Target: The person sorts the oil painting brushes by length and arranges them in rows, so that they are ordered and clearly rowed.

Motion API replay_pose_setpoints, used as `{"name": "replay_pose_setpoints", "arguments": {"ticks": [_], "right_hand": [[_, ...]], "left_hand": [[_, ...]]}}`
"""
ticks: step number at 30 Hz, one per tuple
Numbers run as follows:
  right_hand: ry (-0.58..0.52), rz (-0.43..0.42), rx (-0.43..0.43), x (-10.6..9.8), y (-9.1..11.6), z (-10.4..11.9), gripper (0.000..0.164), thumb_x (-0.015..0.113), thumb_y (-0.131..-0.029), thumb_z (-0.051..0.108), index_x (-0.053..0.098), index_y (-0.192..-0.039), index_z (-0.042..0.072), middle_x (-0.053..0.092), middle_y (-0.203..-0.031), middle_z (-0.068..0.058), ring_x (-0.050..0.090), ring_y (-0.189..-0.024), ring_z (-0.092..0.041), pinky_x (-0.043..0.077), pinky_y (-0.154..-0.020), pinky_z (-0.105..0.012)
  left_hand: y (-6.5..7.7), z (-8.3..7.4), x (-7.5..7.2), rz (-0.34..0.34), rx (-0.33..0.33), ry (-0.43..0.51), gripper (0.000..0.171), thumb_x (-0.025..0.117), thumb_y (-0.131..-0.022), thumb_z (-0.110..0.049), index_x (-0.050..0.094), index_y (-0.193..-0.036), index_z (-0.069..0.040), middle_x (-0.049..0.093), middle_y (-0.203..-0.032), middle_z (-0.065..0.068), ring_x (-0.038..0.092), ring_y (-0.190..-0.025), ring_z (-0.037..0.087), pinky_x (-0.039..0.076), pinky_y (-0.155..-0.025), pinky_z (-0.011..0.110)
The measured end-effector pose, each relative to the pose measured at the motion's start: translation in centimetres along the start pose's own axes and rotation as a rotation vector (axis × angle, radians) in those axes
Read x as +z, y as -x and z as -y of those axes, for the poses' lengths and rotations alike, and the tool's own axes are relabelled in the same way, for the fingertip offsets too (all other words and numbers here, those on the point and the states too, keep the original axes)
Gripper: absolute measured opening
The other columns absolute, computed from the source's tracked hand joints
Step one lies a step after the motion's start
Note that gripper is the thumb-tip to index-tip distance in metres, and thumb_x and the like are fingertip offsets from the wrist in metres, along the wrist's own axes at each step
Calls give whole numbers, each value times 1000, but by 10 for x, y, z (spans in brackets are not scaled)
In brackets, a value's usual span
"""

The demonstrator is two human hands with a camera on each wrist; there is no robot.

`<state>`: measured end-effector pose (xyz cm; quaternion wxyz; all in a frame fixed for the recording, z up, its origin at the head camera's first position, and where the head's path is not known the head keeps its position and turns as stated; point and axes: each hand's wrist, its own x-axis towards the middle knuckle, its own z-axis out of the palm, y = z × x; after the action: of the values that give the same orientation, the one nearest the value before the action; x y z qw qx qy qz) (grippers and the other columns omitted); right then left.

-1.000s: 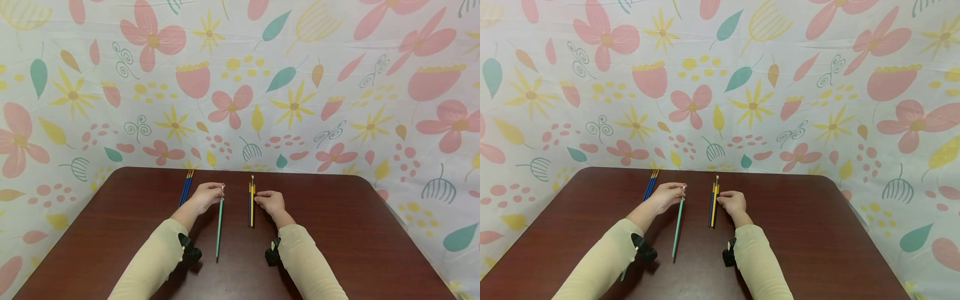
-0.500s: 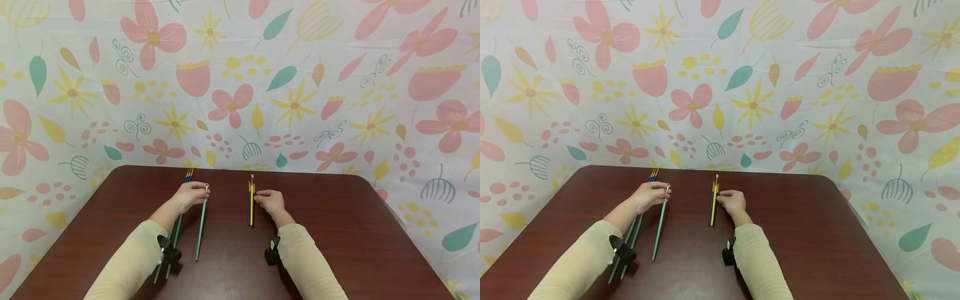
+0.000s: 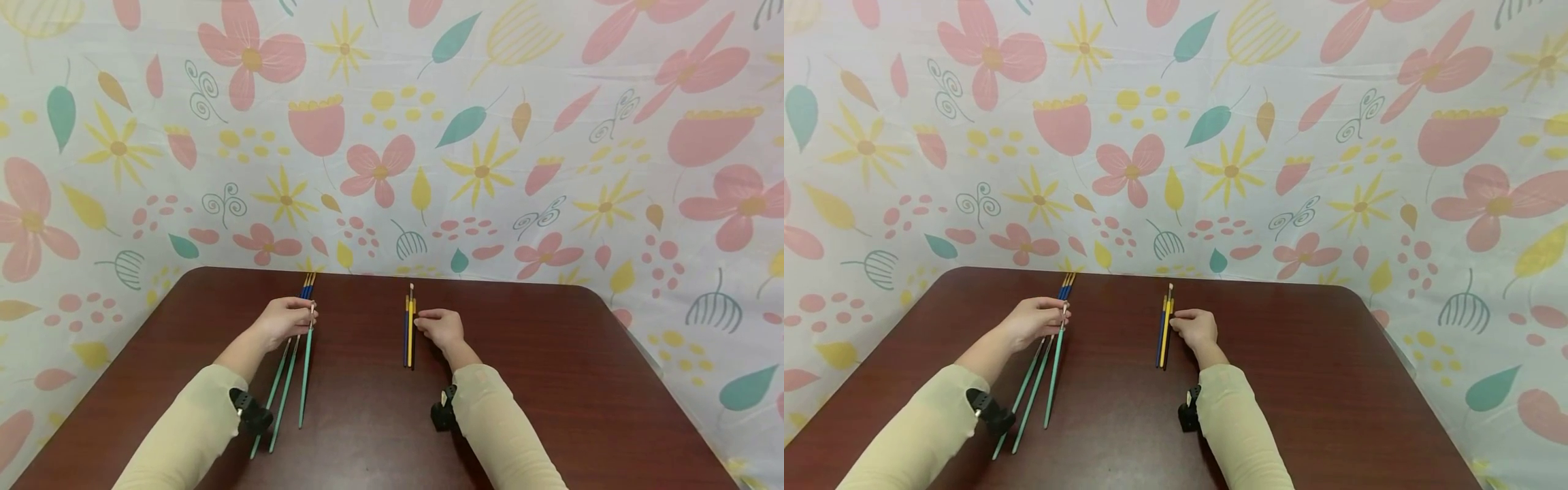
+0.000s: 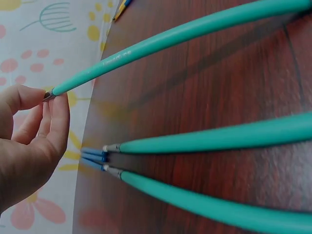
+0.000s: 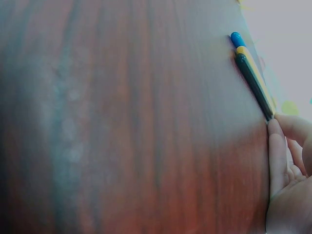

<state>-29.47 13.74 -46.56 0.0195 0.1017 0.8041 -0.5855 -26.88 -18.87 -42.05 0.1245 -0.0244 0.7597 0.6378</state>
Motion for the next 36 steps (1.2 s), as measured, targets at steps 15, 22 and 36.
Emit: {"name": "replay_pose_setpoints", "arguments": {"ticks": [15, 22, 36], "right_hand": [[16, -2, 28, 1, -6, -4, 25, 71, -83, 13, 71, -107, 4, 69, -103, -16, 67, -76, -11, 58, -72, -30], [21, -4, 23, 1, -6, -4, 25, 71, -83, 12, 71, -107, 4, 69, -104, -16, 68, -79, -13, 57, -71, -30], [31, -16, 13, 2, -7, -5, 24, 71, -83, 12, 72, -106, 4, 70, -101, -16, 67, -78, -13, 57, -71, -29]], "left_hand": [[18, 4, -29, -36, -6, -68, 41, 50, -95, -8, 46, -129, 13, 61, -120, 27, 67, -90, 14, 57, -79, 31], [23, 9, -44, 0, -32, -93, 43, 54, -92, -8, 46, -128, 16, 68, -109, 22, 67, -86, 15, 58, -73, 29], [24, 27, -54, 23, -88, -90, 43, 59, -90, -8, 49, -125, 16, 70, -103, 15, 67, -85, 12, 58, -71, 28]]}}
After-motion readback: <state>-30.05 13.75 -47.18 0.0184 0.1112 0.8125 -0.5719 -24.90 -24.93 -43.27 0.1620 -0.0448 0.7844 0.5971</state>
